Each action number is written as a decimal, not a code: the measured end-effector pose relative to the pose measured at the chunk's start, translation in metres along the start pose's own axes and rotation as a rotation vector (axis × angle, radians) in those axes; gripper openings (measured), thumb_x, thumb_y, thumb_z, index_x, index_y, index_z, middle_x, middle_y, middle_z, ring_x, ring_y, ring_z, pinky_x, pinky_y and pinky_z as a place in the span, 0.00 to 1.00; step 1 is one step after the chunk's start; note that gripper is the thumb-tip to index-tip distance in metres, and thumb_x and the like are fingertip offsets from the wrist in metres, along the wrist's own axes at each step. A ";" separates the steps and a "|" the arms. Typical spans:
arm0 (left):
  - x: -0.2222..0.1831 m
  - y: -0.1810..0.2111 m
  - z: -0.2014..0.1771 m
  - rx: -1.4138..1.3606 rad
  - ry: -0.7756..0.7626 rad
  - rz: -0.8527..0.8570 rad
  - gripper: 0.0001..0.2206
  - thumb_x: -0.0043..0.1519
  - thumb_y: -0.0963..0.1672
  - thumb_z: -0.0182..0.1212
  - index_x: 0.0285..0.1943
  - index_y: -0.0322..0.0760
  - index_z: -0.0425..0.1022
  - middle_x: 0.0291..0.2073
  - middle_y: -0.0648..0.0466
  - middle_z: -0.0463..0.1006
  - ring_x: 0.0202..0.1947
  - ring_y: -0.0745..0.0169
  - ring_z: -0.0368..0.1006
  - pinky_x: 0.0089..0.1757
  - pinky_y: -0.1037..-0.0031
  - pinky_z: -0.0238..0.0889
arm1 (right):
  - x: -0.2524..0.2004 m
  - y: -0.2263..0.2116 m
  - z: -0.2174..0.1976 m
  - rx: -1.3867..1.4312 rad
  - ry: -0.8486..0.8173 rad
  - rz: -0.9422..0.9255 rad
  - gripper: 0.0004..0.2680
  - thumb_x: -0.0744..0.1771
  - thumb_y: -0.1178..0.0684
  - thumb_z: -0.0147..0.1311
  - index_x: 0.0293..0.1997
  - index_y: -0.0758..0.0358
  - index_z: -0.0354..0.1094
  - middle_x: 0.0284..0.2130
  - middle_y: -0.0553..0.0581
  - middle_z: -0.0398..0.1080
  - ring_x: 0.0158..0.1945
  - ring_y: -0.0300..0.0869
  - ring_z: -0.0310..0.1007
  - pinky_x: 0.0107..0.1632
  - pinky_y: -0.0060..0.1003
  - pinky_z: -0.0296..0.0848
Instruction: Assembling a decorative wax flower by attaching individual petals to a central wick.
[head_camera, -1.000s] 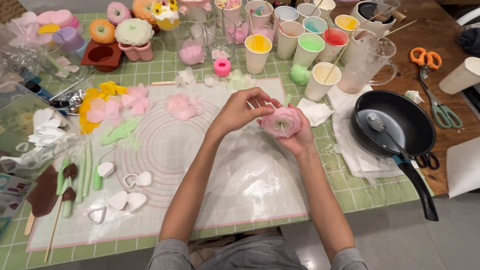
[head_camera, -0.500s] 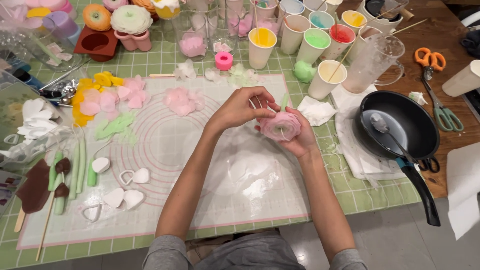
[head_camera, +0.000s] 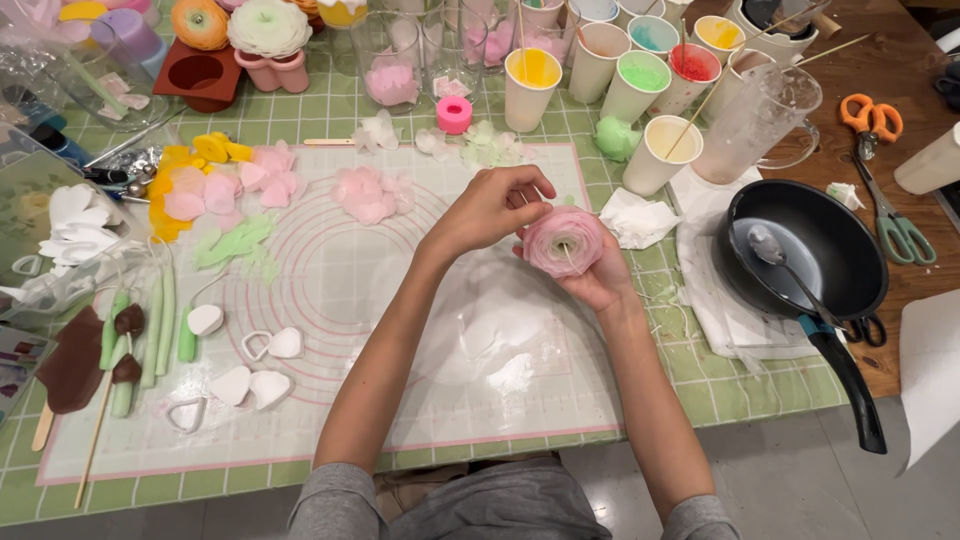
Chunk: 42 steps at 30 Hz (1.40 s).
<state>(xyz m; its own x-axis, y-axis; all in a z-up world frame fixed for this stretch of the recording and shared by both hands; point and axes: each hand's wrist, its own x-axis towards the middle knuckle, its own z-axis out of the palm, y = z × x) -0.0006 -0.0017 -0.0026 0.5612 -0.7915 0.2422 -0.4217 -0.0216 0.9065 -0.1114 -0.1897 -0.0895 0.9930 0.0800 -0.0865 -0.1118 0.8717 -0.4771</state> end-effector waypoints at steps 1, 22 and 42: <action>0.000 -0.002 0.000 0.000 -0.002 0.001 0.08 0.61 0.41 0.63 0.46 0.30 0.77 0.30 0.52 0.83 0.27 0.70 0.79 0.32 0.75 0.74 | 0.001 0.000 0.000 0.000 0.001 -0.002 0.19 0.74 0.43 0.37 0.62 0.73 0.62 0.58 0.71 0.68 0.61 0.59 0.70 0.71 0.63 0.63; 0.007 -0.023 0.001 -0.094 -0.002 -0.050 0.12 0.62 0.45 0.67 0.49 0.32 0.78 0.33 0.55 0.82 0.30 0.72 0.77 0.32 0.75 0.74 | 0.000 0.002 0.012 0.085 -0.059 0.042 0.21 0.73 0.43 0.33 0.73 0.65 0.52 0.71 0.67 0.54 0.75 0.60 0.51 0.74 0.70 0.48; 0.006 -0.012 0.068 0.466 0.170 0.430 0.40 0.58 0.51 0.72 0.78 0.37 0.57 0.77 0.46 0.56 0.79 0.46 0.48 0.70 0.53 0.43 | 0.008 -0.008 -0.029 0.309 -0.096 -0.248 0.19 0.76 0.43 0.32 0.74 0.61 0.54 0.70 0.62 0.59 0.72 0.51 0.59 0.75 0.51 0.56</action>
<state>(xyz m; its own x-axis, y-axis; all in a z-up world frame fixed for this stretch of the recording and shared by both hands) -0.0408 -0.0479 -0.0360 0.3621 -0.6821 0.6353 -0.8765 -0.0173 0.4811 -0.1038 -0.2100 -0.1122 0.9890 -0.1192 0.0875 0.1339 0.9732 -0.1869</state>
